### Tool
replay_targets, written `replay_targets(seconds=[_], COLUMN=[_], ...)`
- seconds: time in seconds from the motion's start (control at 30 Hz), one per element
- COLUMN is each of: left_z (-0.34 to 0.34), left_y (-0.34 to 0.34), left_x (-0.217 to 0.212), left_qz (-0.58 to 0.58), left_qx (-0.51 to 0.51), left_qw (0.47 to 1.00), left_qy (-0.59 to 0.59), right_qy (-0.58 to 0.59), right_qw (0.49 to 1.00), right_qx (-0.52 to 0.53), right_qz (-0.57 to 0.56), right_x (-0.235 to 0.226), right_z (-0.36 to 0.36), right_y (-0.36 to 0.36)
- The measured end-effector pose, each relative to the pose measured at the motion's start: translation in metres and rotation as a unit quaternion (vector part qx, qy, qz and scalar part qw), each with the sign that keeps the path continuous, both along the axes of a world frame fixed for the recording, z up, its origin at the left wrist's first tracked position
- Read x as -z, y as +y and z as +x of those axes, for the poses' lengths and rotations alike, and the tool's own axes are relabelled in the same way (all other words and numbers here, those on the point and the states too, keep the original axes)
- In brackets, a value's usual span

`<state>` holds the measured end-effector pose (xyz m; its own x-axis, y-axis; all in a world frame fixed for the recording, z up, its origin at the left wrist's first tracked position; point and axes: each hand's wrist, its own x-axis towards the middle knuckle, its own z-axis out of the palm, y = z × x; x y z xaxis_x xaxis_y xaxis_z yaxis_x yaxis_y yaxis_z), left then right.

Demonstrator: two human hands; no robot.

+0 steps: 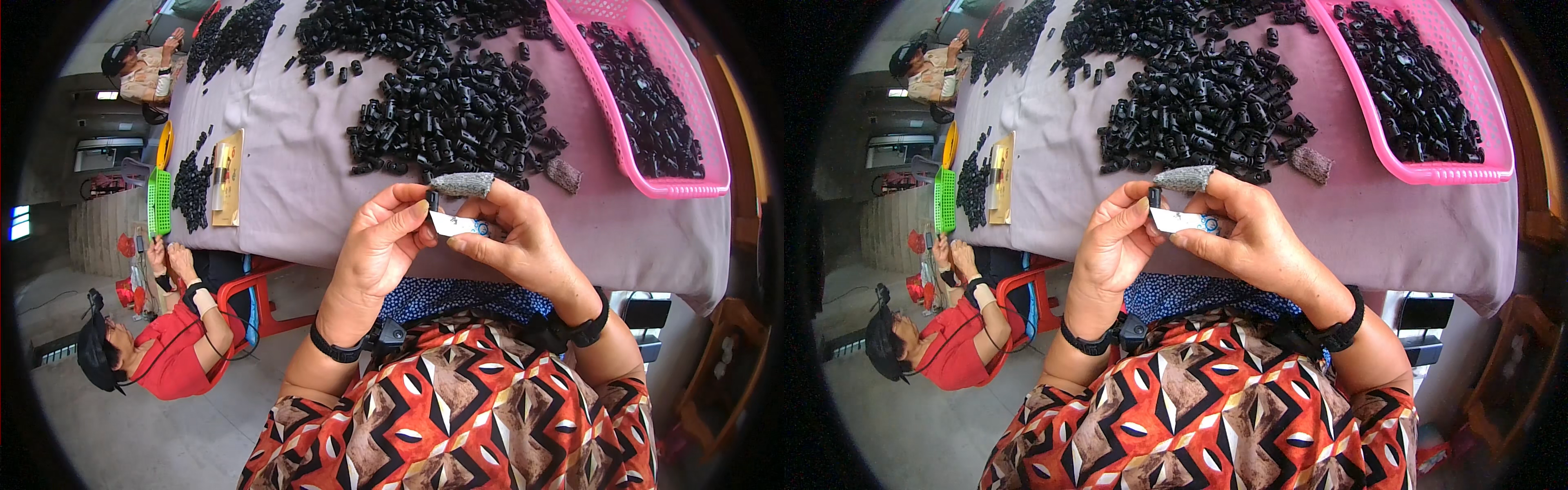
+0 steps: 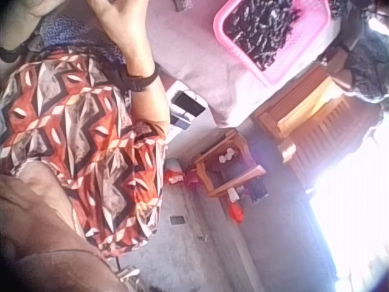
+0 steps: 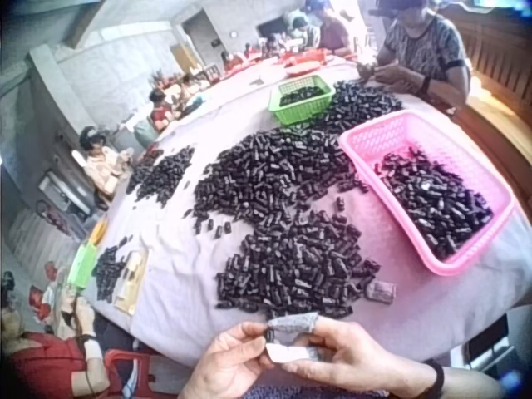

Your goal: The person picks up a black plastic cord lock, presses its spring-loaded button, and inserts a white paper strip through the opening. They then release the button to secure the paper and place the assembled cord lock onto the table.

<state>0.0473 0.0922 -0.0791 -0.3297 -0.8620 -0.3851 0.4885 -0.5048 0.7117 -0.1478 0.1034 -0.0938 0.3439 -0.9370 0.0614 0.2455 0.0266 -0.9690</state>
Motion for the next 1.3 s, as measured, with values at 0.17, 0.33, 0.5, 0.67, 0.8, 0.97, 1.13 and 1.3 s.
replay_targets(seconds=[0.17,0.33,0.5,0.67,0.8,0.97,1.13,1.3], left_z=[0.001,0.0,0.0,0.0,0.0,0.002,-0.002,-0.004], left_y=[0.0,0.0,0.001,0.001,0.002,-0.001,0.001,0.001], left_x=[0.002,0.003,0.001,0.002,0.002,0.006,0.004,0.003], left_qz=[0.0,0.002,0.011,0.015,0.006,0.009,0.034,0.032], left_qx=[-0.002,-0.003,-0.003,0.001,0.01,0.01,0.005,0.001], left_qw=[1.0,1.0,1.0,1.0,1.0,0.999,0.999,0.999], left_qy=[0.009,0.008,0.007,0.016,0.017,0.053,0.039,0.027], right_qy=[0.002,-0.004,-0.01,0.005,-0.042,-0.089,-0.072,-0.046], right_qw=[1.0,1.0,1.0,1.0,0.997,0.993,0.994,0.996], right_qx=[-0.01,-0.013,-0.002,-0.022,-0.055,-0.026,-0.055,-0.062], right_qz=[0.006,0.01,0.007,0.017,0.041,0.071,0.058,0.045], right_x=[0.001,0.002,0.001,-0.001,-0.004,-0.009,0.0,0.002], right_z=[-0.001,-0.002,-0.001,-0.004,-0.007,-0.006,-0.002,-0.002], right_y=[0.0,0.0,0.0,-0.001,-0.004,-0.006,-0.003,-0.002])
